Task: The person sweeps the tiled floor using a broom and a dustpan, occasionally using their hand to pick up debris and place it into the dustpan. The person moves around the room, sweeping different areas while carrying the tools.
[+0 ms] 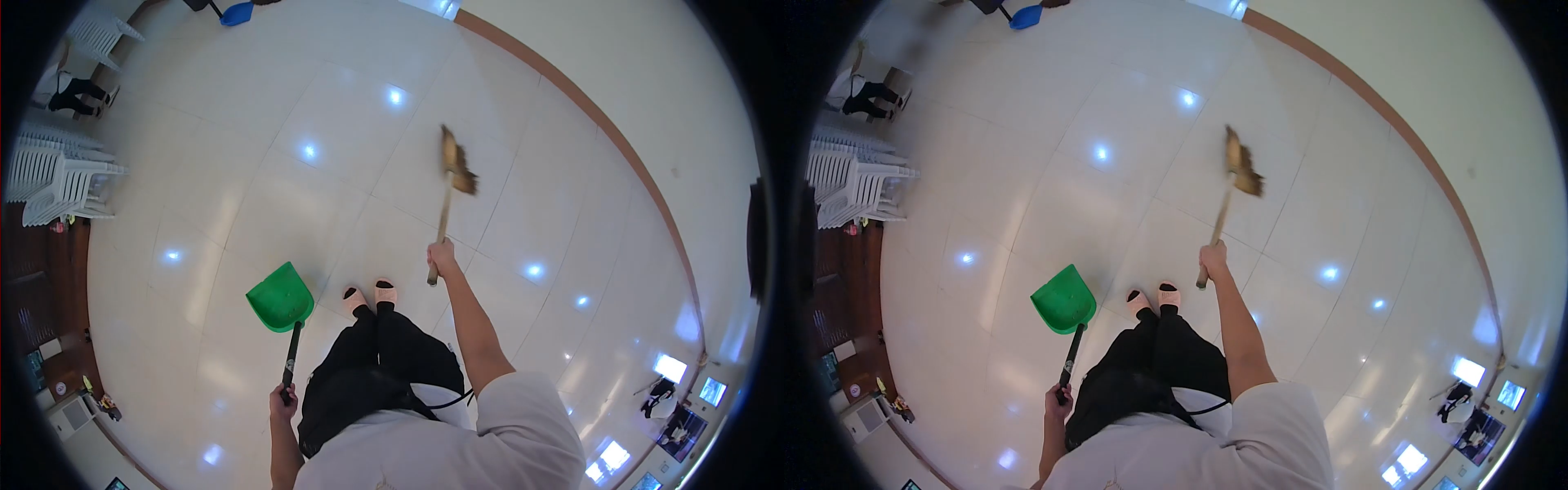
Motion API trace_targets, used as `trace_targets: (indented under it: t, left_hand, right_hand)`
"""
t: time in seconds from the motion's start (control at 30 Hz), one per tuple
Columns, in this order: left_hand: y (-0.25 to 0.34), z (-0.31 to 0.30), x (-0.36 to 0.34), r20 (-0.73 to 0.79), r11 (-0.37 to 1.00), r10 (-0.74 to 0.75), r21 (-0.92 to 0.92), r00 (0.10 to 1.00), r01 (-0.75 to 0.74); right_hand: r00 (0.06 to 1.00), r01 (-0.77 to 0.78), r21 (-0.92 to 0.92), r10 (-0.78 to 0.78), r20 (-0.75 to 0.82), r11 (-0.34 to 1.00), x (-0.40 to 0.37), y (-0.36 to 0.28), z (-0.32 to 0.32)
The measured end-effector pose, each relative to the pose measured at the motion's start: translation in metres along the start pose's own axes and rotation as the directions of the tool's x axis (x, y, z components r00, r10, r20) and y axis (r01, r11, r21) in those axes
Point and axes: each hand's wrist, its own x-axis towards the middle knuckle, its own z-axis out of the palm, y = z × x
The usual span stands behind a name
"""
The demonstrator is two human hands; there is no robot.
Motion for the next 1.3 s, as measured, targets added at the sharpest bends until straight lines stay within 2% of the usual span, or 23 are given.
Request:
trace_targets:
  t: [0.03, 0.07, 0.1, 0.13, 0.2, 0.27, 0.33, 0.37, 0.43, 0.5, 0.53, 0.63, 0.7, 0.77, 0.8, 0.87, 0.93, 1.0, 1.07, 1.13, 1.2, 1.27, 1.3]
  left_hand:
    - [0.002, -0.001, 0.004, 0.009, 0.999, -0.002, -0.033, 1.000, 0.002]
    - [0.003, -0.002, 0.007, 0.018, 0.997, -0.005, -0.074, 1.000, 0.006]
    - [0.003, 0.002, 0.008, -0.010, 0.995, -0.019, -0.102, 1.000, 0.017]
    - [0.003, 0.007, 0.007, -0.019, 0.995, -0.017, -0.103, 1.000, 0.015]
    - [0.004, 0.022, 0.004, -0.081, 0.996, 0.002, -0.089, 0.997, -0.009]
    - [0.002, 0.026, -0.008, -0.057, 0.997, 0.005, -0.082, 0.998, -0.010]
    - [0.004, 0.018, -0.009, -0.043, 0.987, -0.008, -0.159, 0.999, 0.001]
    - [0.003, 0.030, -0.023, -0.024, 0.989, -0.026, -0.150, 0.999, 0.022]
    - [0.003, 0.049, -0.025, -0.123, 0.989, -0.004, -0.145, 0.992, -0.014]
    - [-0.001, 0.075, -0.035, -0.123, 0.980, -0.033, -0.201, 0.992, 0.008]
    - [0.001, 0.079, -0.046, -0.106, 0.971, -0.051, -0.237, 0.993, 0.024]
    - [-0.001, 0.113, -0.069, -0.240, 0.951, -0.040, -0.307, 0.970, -0.037]
    - [-0.001, 0.122, -0.080, -0.243, 0.949, -0.029, -0.311, 0.970, -0.050]
    - [-0.001, 0.124, -0.091, -0.236, 0.934, -0.012, -0.350, 0.972, -0.073]
    - [0.001, 0.128, -0.094, -0.253, 0.929, -0.014, -0.362, 0.967, -0.081]
    - [0.005, 0.132, -0.104, -0.212, 0.923, -0.011, -0.377, 0.977, -0.072]
    - [0.009, 0.131, -0.105, -0.218, 0.922, -0.001, -0.377, 0.976, -0.083]
    - [0.012, 0.124, -0.098, -0.208, 0.921, 0.003, -0.381, 0.978, -0.084]
    - [0.020, 0.132, -0.105, -0.186, 0.932, 0.004, -0.355, 0.982, -0.071]
    - [0.027, 0.144, -0.116, -0.198, 0.924, -0.019, -0.377, 0.980, -0.058]
    - [0.037, 0.158, -0.127, -0.249, 0.914, -0.050, -0.401, 0.967, -0.056]
    - [0.033, 0.129, -0.114, -0.237, 0.884, -0.062, -0.464, 0.970, -0.057]
    - [0.033, 0.125, -0.115, -0.223, 0.889, -0.026, -0.450, 0.975, -0.079]
  right_hand:
    - [1.000, 0.011, -0.007, -0.011, 0.002, 1.000, -0.011, -0.020, -0.005]
    - [0.979, -0.105, 0.333, 0.040, 0.198, 0.937, -0.024, -0.045, -0.012]
    - [0.917, -0.276, 0.597, 0.021, 0.398, 0.753, -0.034, -0.066, -0.020]
    - [0.914, -0.266, 0.588, 0.005, 0.406, 0.763, -0.040, -0.082, -0.031]
    - [0.820, -0.471, 0.685, -0.009, 0.572, 0.556, -0.046, -0.106, -0.062]
    - [0.865, -0.365, 0.724, -0.075, 0.496, 0.586, -0.061, -0.137, -0.093]
    - [0.945, -0.138, 0.617, -0.084, 0.317, 0.775, -0.066, -0.169, -0.116]
    - [0.942, -0.136, 0.620, -0.094, 0.323, 0.773, -0.051, -0.186, -0.117]
    - [0.991, 0.126, 0.371, -0.130, -0.014, 0.920, -0.006, -0.202, -0.114]
    - [0.927, 0.320, 0.011, -0.311, -0.209, 0.947, 0.092, -0.201, -0.116]
    - [0.907, 0.301, -0.117, -0.322, -0.270, 0.946, 0.122, -0.208, -0.117]
    - [0.876, 0.147, -0.403, -0.308, -0.370, 0.903, 0.204, -0.249, -0.112]
    - [0.948, 0.152, -0.556, -0.279, -0.151, 0.817, 0.285, -0.241, -0.115]
    - [0.875, 0.176, -0.480, -0.360, -0.324, 0.860, 0.260, -0.286, -0.062]
    - [0.884, 0.175, -0.486, -0.354, -0.305, 0.856, 0.274, -0.288, -0.040]
    - [0.905, 0.257, -0.587, -0.404, -0.132, 0.767, 0.294, -0.279, 0.003]
    - [0.789, 0.445, -0.715, -0.613, 0.029, 0.539, 0.281, -0.261, 0.051]
    - [0.904, 0.388, -0.648, -0.408, 0.128, 0.655, 0.235, -0.256, 0.084]
    - [0.885, 0.459, -0.638, -0.383, 0.266, 0.618, 0.193, -0.263, 0.094]
    - [0.880, 0.471, -0.603, -0.293, 0.374, 0.644, 0.148, -0.268, 0.095]
    - [0.898, 0.333, -0.554, -0.077, 0.433, 0.763, 0.077, -0.302, 0.114]
    - [0.822, 0.491, -0.565, -0.137, 0.553, 0.663, 0.039, -0.261, 0.149]
    - [0.804, 0.516, -0.563, -0.138, 0.579, 0.645, 0.017, -0.255, 0.167]
